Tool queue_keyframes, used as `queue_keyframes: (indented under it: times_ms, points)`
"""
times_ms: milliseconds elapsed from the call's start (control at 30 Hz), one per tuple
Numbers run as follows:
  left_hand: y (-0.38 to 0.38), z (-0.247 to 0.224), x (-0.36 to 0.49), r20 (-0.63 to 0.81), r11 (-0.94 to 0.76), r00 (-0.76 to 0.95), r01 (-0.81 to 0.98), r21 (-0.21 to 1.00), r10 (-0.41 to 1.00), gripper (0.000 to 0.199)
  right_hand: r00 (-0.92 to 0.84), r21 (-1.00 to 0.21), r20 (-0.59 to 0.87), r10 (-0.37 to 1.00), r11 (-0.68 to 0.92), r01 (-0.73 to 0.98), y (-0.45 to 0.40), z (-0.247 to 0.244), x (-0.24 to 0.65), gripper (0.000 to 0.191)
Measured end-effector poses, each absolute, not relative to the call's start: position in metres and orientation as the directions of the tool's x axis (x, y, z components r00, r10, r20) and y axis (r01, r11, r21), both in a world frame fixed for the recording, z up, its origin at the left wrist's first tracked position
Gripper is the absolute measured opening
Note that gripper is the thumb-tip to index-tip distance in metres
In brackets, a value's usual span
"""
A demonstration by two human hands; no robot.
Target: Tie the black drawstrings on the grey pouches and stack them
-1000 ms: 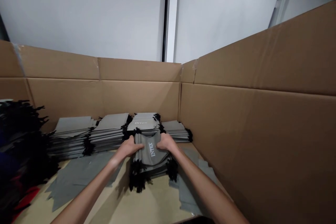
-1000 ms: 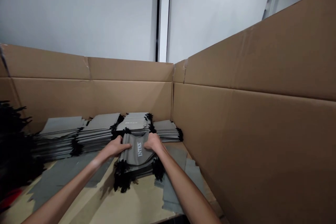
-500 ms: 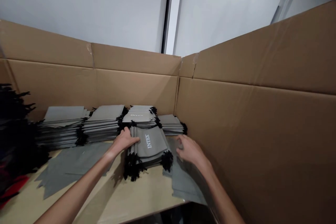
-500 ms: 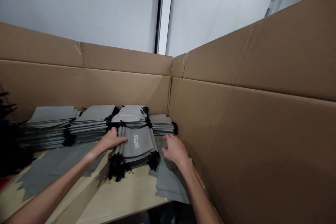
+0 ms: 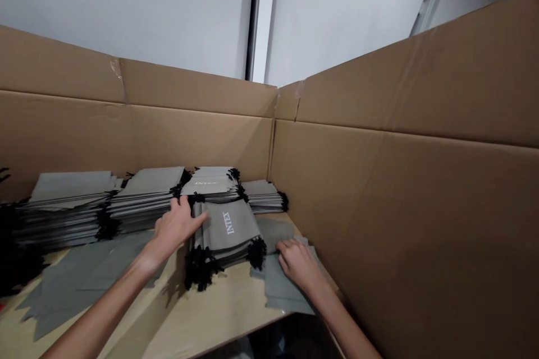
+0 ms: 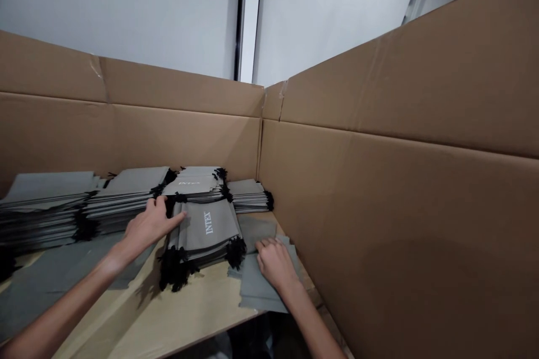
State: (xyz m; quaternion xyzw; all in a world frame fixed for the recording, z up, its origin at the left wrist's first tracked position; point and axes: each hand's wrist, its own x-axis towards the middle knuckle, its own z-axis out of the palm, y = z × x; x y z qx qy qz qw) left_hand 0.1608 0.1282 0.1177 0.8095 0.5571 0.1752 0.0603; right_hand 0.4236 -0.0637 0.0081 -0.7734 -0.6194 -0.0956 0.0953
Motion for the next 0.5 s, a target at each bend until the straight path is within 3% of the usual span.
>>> queue_keyframes:
  times_ms: [100, 167, 300, 433, 500]
  points:
    - [0.106, 0.131, 0.160, 0.329, -0.455, 0.360, 0.844, 0.284, 0.873, 0.058, 0.213, -0.012, 0.381, 0.900, -0.226, 0.974, -0.059, 0.029, 0.441, 0.010]
    - [0.087, 0.138, 0.164, 0.402, -0.551, 0.422, 0.780, 0.295, 0.813, 0.048, 0.211, -0.007, 0.491, 0.845, -0.238, 0.971, -0.057, 0.051, 0.452, 0.019]
    - [0.047, 0.138, 0.186, 0.489, -0.783, 0.614, 0.518, 0.344, 0.620, 0.031, 0.135, 0.017, 0.687, 0.714, -0.201, 0.979, -0.055, 0.107, 0.449, 0.023]
    - [0.022, 0.130, 0.215, 0.543, -0.851, 0.664, 0.316, 0.419, 0.514, 0.062, -0.017, 0.082, 0.775, 0.632, -0.074, 0.994, -0.051, 0.151, 0.400, 0.018]
    - [0.025, 0.129, 0.218, 0.552, -0.844, 0.652, 0.292, 0.450, 0.520, 0.056, -0.129, 0.138, 0.804, 0.581, 0.029, 0.990, -0.046, 0.162, 0.371, 0.016]
